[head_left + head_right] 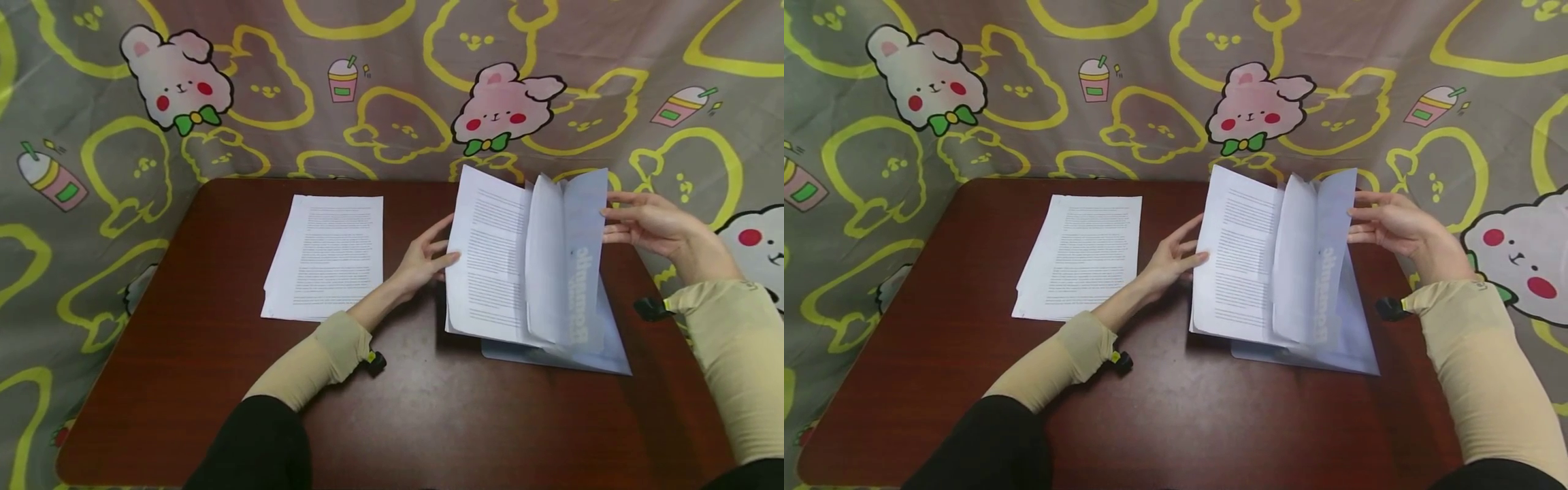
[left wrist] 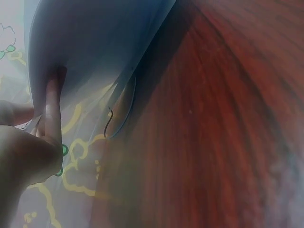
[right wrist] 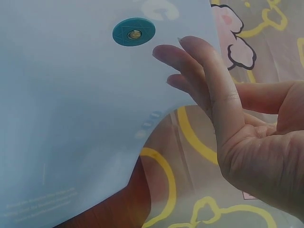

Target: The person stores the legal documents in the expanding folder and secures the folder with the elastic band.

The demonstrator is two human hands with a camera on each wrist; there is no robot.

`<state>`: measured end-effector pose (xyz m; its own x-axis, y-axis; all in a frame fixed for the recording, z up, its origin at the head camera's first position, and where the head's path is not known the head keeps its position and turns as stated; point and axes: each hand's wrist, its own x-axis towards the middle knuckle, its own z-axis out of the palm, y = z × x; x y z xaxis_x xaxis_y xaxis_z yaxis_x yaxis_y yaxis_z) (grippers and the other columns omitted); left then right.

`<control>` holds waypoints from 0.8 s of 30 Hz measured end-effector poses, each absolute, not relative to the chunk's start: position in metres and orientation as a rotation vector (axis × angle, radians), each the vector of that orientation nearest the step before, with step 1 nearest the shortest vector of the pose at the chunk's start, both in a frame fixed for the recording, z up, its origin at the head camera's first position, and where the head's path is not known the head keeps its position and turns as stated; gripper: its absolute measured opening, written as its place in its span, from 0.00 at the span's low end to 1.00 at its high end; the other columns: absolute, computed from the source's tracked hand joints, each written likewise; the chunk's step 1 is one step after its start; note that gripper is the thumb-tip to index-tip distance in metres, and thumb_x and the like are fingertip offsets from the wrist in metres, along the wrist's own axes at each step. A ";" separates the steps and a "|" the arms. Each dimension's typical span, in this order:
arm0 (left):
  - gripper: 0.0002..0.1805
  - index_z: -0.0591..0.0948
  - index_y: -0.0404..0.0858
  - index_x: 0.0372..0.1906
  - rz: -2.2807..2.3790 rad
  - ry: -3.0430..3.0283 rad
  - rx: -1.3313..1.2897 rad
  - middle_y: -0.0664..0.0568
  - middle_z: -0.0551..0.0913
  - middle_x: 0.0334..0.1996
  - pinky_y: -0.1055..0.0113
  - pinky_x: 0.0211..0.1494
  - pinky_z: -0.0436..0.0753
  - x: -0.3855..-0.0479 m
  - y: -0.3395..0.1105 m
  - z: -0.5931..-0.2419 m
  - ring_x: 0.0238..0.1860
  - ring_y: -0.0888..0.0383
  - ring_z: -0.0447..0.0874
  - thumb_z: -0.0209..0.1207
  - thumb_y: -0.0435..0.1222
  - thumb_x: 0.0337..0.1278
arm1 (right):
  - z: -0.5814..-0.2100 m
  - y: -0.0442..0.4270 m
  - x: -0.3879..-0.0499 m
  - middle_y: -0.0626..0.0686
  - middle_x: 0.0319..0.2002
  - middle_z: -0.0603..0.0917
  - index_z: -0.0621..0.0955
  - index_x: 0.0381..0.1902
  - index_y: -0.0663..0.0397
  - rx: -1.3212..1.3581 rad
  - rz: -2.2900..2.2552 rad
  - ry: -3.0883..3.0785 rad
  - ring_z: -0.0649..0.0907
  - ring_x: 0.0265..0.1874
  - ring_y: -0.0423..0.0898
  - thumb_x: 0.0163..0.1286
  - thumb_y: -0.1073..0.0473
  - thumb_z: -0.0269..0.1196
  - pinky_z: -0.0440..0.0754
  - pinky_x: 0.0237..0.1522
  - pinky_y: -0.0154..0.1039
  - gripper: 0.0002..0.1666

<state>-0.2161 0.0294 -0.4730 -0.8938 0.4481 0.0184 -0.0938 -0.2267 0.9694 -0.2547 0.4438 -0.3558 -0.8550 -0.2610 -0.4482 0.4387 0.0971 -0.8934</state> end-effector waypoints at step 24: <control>0.44 0.61 0.52 0.89 2.147 1.709 0.447 0.29 0.80 0.73 0.70 0.32 0.88 -0.214 0.063 -0.483 0.34 0.65 0.89 0.60 0.24 0.78 | -0.360 0.443 -0.255 0.49 0.44 0.87 0.19 0.85 0.56 0.136 -1.975 1.702 0.96 0.38 0.48 0.88 0.71 0.45 0.95 0.41 0.40 0.53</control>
